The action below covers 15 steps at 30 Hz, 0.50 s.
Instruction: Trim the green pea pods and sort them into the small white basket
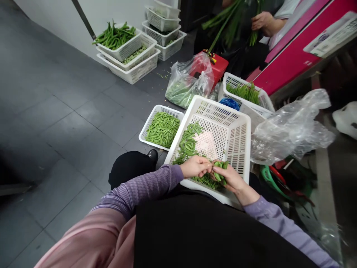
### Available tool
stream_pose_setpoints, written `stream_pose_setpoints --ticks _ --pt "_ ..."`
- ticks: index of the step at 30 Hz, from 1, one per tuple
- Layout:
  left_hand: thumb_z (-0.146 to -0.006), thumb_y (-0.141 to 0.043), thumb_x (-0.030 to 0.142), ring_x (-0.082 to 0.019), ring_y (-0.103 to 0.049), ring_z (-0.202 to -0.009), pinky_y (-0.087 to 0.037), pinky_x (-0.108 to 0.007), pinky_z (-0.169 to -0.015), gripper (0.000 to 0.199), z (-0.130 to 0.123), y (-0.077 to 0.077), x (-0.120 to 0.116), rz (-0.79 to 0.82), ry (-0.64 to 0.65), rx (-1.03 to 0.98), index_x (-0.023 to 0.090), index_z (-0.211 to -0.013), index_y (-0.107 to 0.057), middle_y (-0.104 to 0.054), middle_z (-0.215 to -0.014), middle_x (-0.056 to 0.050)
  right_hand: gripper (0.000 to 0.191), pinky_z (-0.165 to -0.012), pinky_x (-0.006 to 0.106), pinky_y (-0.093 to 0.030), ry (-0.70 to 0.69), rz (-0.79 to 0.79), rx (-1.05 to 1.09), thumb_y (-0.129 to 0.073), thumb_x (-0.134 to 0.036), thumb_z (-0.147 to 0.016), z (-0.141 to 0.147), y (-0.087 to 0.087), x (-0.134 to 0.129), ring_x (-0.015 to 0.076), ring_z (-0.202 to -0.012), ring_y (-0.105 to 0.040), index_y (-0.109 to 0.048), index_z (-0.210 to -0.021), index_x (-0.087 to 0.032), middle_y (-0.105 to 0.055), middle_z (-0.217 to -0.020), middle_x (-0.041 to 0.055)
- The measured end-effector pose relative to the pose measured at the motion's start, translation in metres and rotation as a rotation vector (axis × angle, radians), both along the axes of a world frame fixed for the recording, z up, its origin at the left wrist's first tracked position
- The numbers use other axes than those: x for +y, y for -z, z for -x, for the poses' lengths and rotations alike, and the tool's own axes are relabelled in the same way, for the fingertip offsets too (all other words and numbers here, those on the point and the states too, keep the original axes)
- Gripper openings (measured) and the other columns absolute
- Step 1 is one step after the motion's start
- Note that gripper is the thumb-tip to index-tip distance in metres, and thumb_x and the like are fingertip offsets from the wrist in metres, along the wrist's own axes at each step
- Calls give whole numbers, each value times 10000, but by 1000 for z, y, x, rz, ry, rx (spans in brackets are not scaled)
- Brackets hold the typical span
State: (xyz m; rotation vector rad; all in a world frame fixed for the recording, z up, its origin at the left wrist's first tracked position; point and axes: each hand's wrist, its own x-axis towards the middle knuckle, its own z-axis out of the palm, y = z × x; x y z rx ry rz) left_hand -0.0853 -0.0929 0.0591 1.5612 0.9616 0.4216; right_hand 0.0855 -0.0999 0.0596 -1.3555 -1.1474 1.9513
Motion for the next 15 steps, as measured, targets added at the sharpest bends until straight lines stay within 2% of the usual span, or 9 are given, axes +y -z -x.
stream_pose_setpoints --ticks 2,4,6,8,10,12,15 --pt "-856 -307 289 -72 -523 -528 -413 -179 -520 346 -2 3 -4 -69 -34 79 118 -791 -601 -592 -652 -28 136 -504 217 -430 246 162 142 -647 -275 -685 4 11 14 99 -541 -525 -577 -736 -170 -591 -637 -6" --pt "-799 -405 241 -122 -576 -623 -447 -228 -593 261 -5 7 -10 -172 104 307 122 -702 -617 -620 -687 -65 67 -535 226 -474 451 296 162 -626 -196 -696 8 20 35 104 -565 -562 -564 -715 -183 -611 -643 -13" --pt "-717 -496 200 -186 -606 -695 -466 -286 -622 159 -5 10 -17 -249 294 516 124 -664 -625 -634 -722 -100 75 -572 245 -506 541 371 148 -596 -135 -709 14 20 61 103 -579 -584 -558 -726 -197 -629 -665 -24" --pt "-672 -529 184 -219 -617 -727 -479 -313 -617 130 -4 13 -19 -311 348 590 129 -721 -636 -640 -776 -115 130 -618 272 -526 452 396 158 -585 -99 -714 27 13 86 108 -606 -602 -571 -782 -209 -641 -695 -30" --pt "-674 -530 195 -225 -622 -743 -491 -322 -616 170 -1 15 -18 -345 293 575 137 -792 -638 -641 -821 -113 192 -658 292 -530 280 393 181 -587 -82 -711 49 -1 108 112 -626 -609 -584 -848 -216 -638 -697 -33" --pt "-693 -521 217 -240 -625 -754 -499 -339 -613 187 1 17 -15 -334 267 577 131 -809 -640 -642 -835 -119 211 -676 299 -528 143 375 177 -585 -71 -707 80 -13 128 112 -616 -604 -587 -867 -209 -621 -663 -35" --pt "-733 -482 214 -261 -627 -776 -506 -355 -593 207 1 23 -13 -286 351 576 120 -807 -651 -643 -853 -134 185 -686 320 -522 37 346 123 -572 -63 -706 130 -20 158 116 -603 -593 -579 -846 -184 -601 -635 -29"
